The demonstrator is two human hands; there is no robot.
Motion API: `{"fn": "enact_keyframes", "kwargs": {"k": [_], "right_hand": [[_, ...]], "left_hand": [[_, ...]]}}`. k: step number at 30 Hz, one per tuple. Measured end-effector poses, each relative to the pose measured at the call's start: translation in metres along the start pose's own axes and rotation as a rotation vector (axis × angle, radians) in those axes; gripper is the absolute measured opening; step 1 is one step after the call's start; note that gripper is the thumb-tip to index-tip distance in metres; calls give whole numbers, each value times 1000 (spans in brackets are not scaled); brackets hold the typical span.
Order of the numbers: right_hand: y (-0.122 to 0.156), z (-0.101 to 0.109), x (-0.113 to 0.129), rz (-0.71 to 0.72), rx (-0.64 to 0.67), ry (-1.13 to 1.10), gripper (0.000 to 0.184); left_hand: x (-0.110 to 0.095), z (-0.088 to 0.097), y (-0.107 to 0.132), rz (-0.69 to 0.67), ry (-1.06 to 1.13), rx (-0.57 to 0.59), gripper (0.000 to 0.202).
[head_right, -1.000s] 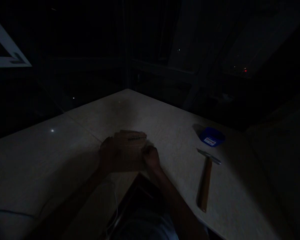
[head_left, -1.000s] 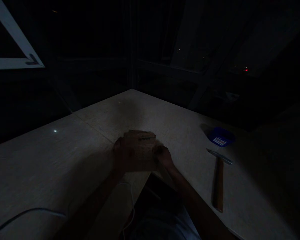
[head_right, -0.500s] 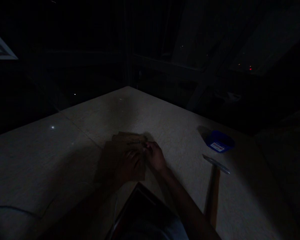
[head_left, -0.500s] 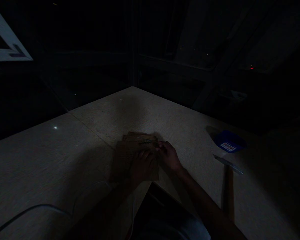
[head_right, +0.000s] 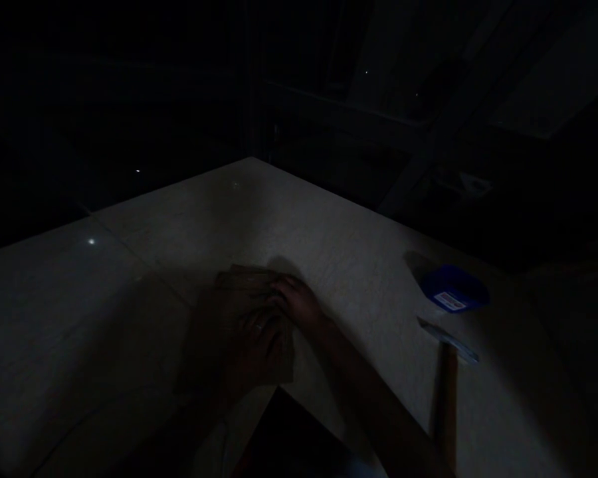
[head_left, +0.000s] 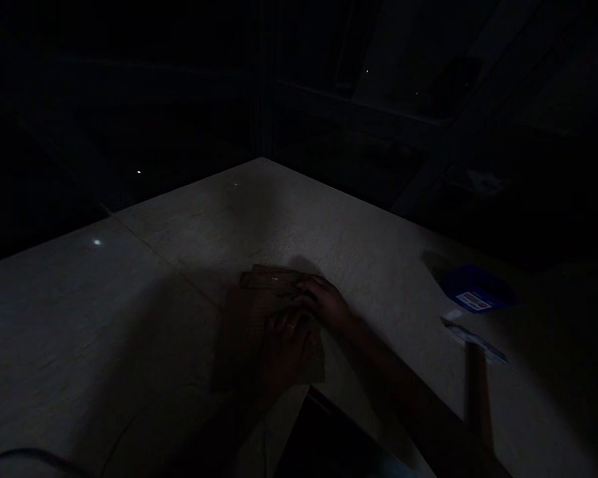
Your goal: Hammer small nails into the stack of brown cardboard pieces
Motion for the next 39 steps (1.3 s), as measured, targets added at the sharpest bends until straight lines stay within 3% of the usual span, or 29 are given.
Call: {"fn": "enact_keyframes", "kwargs": {"k": [5, 13, 19, 25, 28, 33, 39], "right_hand": [[-2, 3, 2, 21, -19, 8, 33], [-3, 1, 6, 98, -18, 20, 23], [-6, 0, 4, 104, 49, 61, 19], [-9, 13, 20, 165, 110, 27, 29], [-15, 23, 16, 76, 105, -20, 28], [-31, 48, -36, -280, -150, -118, 18], [-43, 37, -84, -481, -222, -174, 15]], "left_hand": [[1, 4, 0, 27, -15, -52, 31], [0, 1, -2, 57, -40, -23, 36], [0, 1, -1, 69, -63, -35, 38], [0, -1, -2, 63, -47, -18, 33], [0, -2, -2, 61, -41, -29, 33], [-1, -1, -2, 59, -73, -46, 36], [1, -2, 0, 65, -65, -61, 34]]}}
Point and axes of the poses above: each hand's wrist, its own y-axis away from the middle knuckle, its own z-axis out of the back of the hand, x = y × z, the point moved 7 cm from there along -y, towards the middle knuckle, and after that the axes turned 5 degrees about -z, right-handed, at the moved point
